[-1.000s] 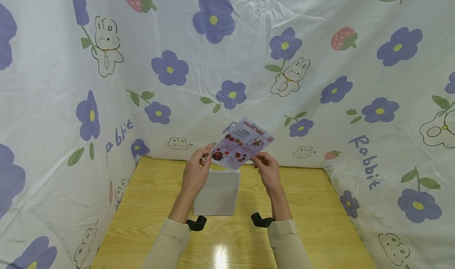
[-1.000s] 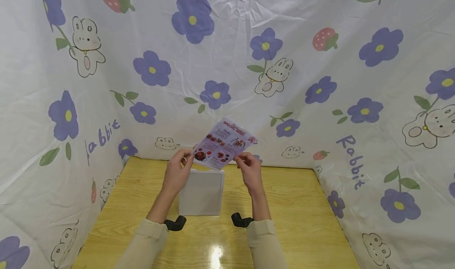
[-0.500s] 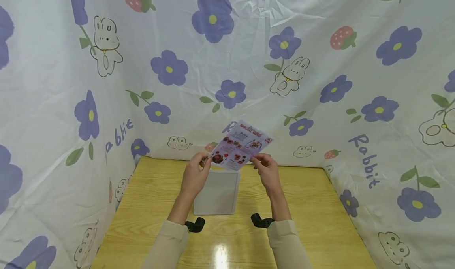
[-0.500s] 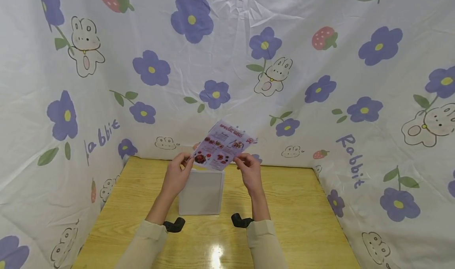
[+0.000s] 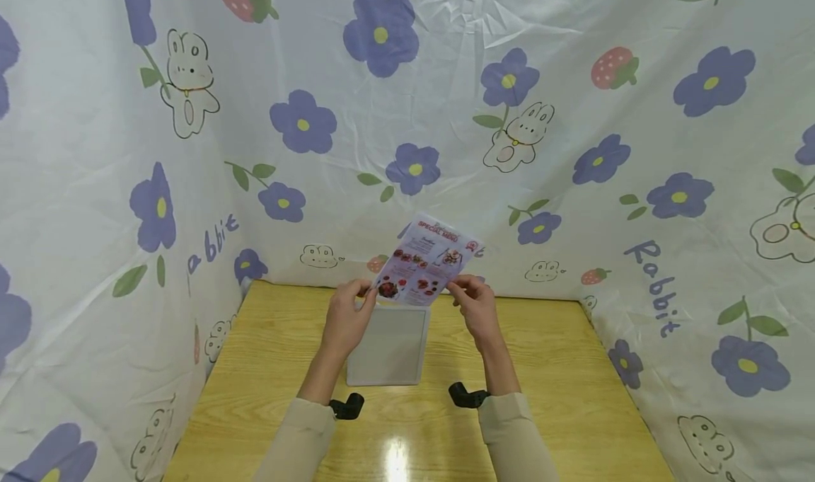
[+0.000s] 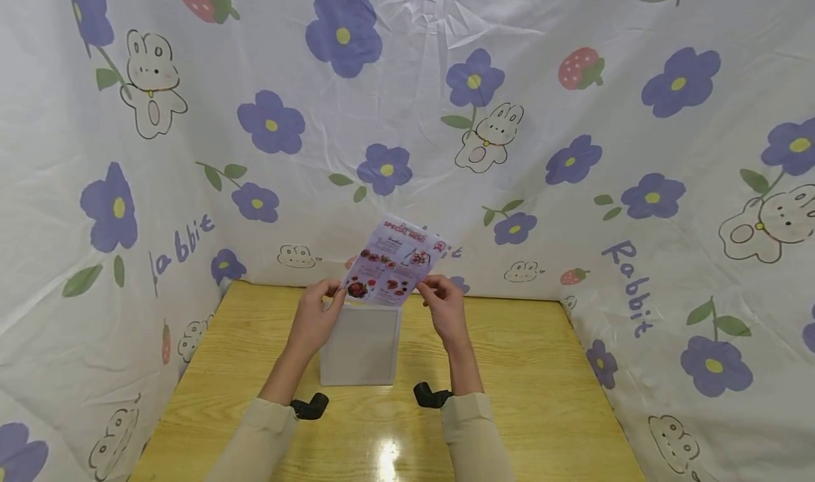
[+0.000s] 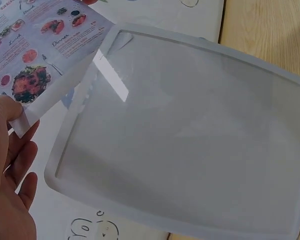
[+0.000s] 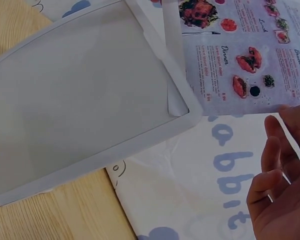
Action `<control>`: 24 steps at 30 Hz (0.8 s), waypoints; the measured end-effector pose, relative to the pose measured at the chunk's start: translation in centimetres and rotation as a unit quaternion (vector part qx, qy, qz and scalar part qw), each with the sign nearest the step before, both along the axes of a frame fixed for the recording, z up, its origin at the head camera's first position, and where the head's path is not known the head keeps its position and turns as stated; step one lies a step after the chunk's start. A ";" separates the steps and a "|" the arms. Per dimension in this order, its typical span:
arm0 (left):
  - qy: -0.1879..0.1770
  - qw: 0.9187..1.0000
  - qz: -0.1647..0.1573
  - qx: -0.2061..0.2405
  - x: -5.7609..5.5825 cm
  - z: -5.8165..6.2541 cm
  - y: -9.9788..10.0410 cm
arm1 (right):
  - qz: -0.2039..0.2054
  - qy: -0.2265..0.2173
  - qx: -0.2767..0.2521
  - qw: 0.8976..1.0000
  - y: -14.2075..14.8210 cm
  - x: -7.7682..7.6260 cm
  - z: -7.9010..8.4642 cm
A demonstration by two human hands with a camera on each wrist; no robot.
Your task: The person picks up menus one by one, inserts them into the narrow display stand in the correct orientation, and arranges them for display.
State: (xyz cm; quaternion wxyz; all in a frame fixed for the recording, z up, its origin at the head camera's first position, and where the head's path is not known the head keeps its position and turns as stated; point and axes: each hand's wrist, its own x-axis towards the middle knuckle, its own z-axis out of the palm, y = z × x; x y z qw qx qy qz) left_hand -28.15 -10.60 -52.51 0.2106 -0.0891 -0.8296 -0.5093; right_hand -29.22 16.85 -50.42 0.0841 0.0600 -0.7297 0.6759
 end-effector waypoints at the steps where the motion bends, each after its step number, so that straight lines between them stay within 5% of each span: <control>1: 0.000 1.000 0.001 -0.002 0.0 -0.1 0.0 | 0.000 0.001 0.000 1.000 0.0 0.0 0.0; 24: -0.048 0.999 -0.005 -0.012 -0.3 -1.2 -1.0 | 0.006 0.026 0.032 0.999 -1.0 -0.5 0.3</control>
